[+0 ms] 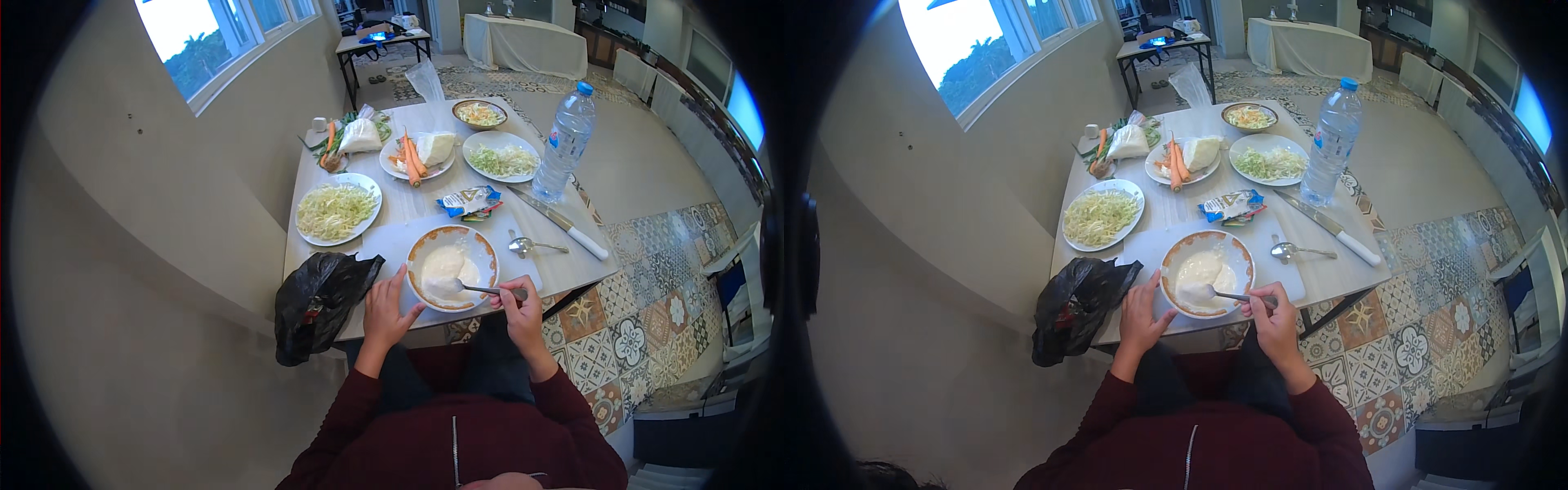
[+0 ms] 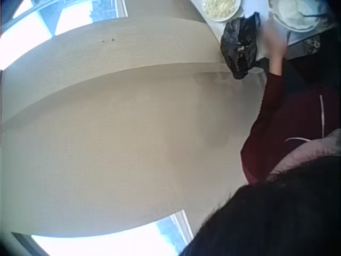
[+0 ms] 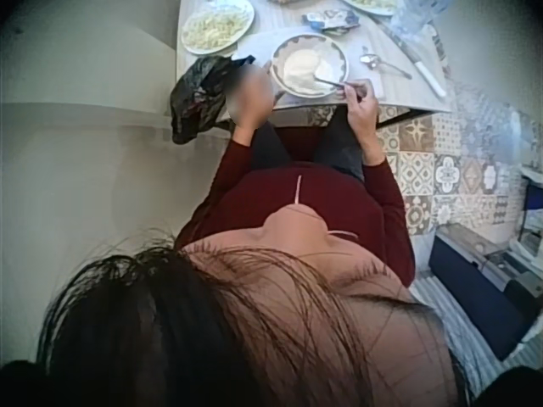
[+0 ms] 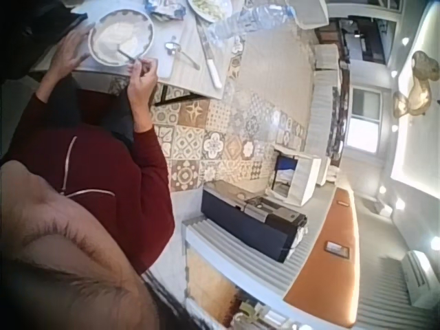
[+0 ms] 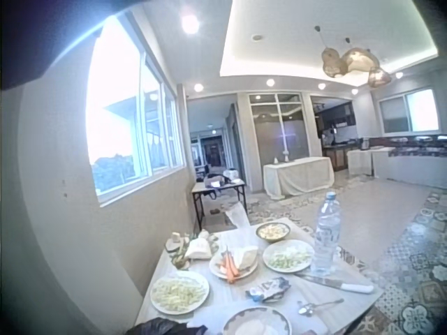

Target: The person stirs a white mixture in a bowl using a spoon, picks up a plastic bag, and opens a bottle of water to pour into the bowl.

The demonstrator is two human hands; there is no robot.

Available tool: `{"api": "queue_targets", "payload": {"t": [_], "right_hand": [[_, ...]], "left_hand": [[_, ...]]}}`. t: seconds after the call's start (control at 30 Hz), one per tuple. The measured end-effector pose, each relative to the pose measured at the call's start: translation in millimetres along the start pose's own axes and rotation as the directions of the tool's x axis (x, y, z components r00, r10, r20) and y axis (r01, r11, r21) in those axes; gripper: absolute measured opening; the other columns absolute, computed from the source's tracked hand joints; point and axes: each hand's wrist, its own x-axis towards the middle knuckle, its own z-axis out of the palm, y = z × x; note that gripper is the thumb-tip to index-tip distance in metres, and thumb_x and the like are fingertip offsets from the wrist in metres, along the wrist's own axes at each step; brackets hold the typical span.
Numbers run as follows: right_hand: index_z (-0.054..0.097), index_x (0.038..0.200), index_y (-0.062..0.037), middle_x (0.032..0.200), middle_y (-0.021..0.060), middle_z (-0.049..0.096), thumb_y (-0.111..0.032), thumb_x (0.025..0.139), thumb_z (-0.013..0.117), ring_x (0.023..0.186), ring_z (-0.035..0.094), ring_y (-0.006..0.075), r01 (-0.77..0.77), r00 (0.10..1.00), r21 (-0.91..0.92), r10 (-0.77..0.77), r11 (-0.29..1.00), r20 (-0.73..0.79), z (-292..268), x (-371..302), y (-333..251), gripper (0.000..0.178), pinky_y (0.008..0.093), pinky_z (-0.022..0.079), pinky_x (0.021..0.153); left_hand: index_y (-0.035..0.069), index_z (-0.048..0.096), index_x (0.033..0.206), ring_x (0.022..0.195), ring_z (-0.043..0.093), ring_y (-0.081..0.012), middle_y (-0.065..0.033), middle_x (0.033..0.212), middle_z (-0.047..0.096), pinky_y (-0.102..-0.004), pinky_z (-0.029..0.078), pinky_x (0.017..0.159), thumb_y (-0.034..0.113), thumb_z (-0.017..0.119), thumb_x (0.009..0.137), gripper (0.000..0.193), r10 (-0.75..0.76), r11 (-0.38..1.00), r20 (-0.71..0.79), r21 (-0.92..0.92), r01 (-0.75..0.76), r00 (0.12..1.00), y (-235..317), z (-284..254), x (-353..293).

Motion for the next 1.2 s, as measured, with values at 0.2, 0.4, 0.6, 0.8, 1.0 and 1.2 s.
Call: {"api": "queue_targets", "payload": {"t": [0.2, 0.4, 0.6, 0.8, 1.0, 1.2], "right_hand": [[0.058, 0.099, 0.0022, 0.088, 0.0125, 0.066, -0.001, 0.094, 0.055, 0.079, 0.068, 0.0204, 0.174, 0.98, -0.252, -0.141, 0.952, 0.144, -5, 11, 16, 0.007, 0.03, 0.054, 0.074], [0.063, 0.098, -0.0009, 0.092, 0.0153, 0.067, -0.002, 0.091, 0.059, 0.087, 0.067, 0.03, 0.402, 0.915, -0.437, -0.372, 0.805, 0.155, -18, 46, 9, 0.008, 0.0347, 0.052, 0.078], [0.064, 0.099, -0.0013, 0.093, 0.0147, 0.069, -0.002, 0.091, 0.059, 0.088, 0.067, 0.0286, 0.214, 0.975, -0.368, -0.176, 0.905, 0.137, -18, 40, 11, 0.01, 0.0346, 0.052, 0.079], [0.065, 0.094, -0.0006, 0.091, 0.0139, 0.069, 0.006, 0.086, 0.057, 0.086, 0.068, 0.0282, 0.392, 0.878, -0.374, -0.22, 0.841, 0.425, -38, 28, -31, 0.014, 0.0334, 0.054, 0.078], [0.065, 0.094, 0.0005, 0.089, 0.0144, 0.069, 0.011, 0.081, 0.056, 0.086, 0.069, 0.028, 0.324, 0.936, -0.494, -0.2, 0.807, 0.289, -53, 42, -28, 0.019, 0.0331, 0.055, 0.076], [0.065, 0.094, -0.0006, 0.093, 0.0147, 0.07, 0.011, 0.081, 0.056, 0.09, 0.068, 0.03, 0.372, 0.898, -0.428, -0.202, 0.823, 0.392, -26, 30, -18, 0.02, 0.0354, 0.054, 0.081]], "left_hand": [[0.008, 0.041, 0.144, 0.113, 0.051, -0.033, -0.0135, 0.118, 0.059, -0.0444, 0.036, 0.1, 0.06, 0.058, 0.085, 0.081, -0.016, 1.0, 0.016, -0.023, 0.017, 1.0, 3, 0, 2], [0.009, 0.041, 0.145, 0.113, 0.051, -0.0322, -0.0131, 0.117, 0.059, -0.0441, 0.036, 0.099, 0.06, 0.059, 0.085, 0.081, -0.022, 1.0, 0.011, -0.02, 0.023, 1.0, 0, 1, 1], [0.009, 0.04, 0.145, 0.11, 0.051, -0.032, -0.0121, 0.116, 0.058, -0.0442, 0.037, 0.097, 0.061, 0.058, 0.085, 0.082, -0.01, 1.0, 0.01, -0.011, 0.01, 1.0, 2, 2, 1], [0.009, 0.04, 0.145, 0.111, 0.051, -0.0324, -0.0127, 0.116, 0.058, -0.0443, 0.037, 0.097, 0.061, 0.058, 0.085, 0.082, -0.012, 1.0, 0.011, -0.01, 0.013, 1.0, 0, 0, 0], [0.007, 0.041, 0.144, 0.112, 0.052, -0.0327, -0.0136, 0.118, 0.059, -0.0435, 0.037, 0.098, 0.061, 0.058, 0.085, 0.081, -0.008, 1.0, 0.012, -0.018, 0.008, 1.0, 2, 1, 1], [0.009, 0.04, 0.145, 0.111, 0.051, -0.0324, -0.0124, 0.116, 0.058, -0.0447, 0.037, 0.098, 0.062, 0.057, 0.085, 0.081, -0.003, 1.0, 0.003, -0.025, 0.003, 1.0, 0, 3, 1]]}}
